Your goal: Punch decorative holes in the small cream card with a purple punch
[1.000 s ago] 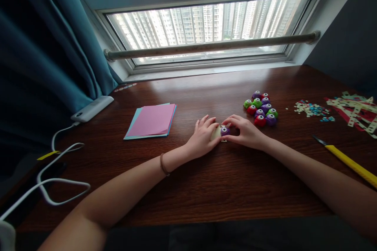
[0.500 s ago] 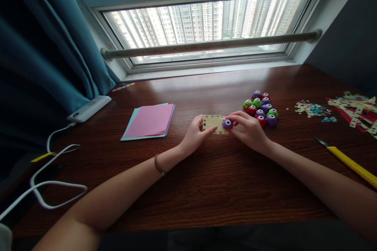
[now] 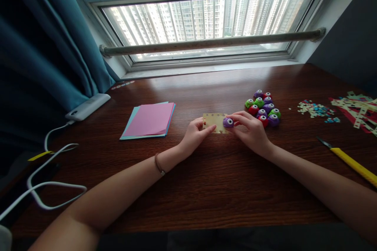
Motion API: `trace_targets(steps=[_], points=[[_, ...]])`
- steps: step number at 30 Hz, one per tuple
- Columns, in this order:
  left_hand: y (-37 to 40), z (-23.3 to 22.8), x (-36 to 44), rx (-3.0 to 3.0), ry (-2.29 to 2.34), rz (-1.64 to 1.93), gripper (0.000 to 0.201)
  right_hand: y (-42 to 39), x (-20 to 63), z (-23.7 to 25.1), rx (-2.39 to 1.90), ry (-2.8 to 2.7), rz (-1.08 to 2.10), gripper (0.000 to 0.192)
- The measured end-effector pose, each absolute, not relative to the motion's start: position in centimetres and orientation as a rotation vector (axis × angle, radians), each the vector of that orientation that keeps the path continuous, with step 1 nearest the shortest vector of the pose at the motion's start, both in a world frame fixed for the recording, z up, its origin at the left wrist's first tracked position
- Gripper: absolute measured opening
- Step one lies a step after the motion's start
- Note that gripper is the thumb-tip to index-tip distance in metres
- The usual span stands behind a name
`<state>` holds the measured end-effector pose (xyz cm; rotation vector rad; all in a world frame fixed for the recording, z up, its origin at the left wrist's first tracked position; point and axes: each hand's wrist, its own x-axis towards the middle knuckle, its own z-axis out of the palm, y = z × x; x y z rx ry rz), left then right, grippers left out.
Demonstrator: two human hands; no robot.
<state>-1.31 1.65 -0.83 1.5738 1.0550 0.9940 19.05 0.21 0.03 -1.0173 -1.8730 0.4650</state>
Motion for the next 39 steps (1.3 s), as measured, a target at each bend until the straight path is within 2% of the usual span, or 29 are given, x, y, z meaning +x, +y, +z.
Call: trace_targets(steps=[28,32,35,39], points=[[1.4,-0.8,-1.1,1.638,1.097,1.048,0.036,0.5,19.2,-0.3,-1.015,-1.835,0.507,0.021],[0.2,-0.7,-0.7,2.105,1.341,1.224,0.056,0.8,19.4,-0.7,-1.023,-1.842,0.684,0.021],[-0.9,-0.6,-0.4,2.691,1.325,0.987,0.054,0.9,19.5,-1.0,-1.033,-1.899,0.77,0.022],[-1.4,-0.6,-0.1,2.864,1.285,0.648,0.054,1.1,19.7,-1.1,-1.064,-2.033,0.679,0.018]])
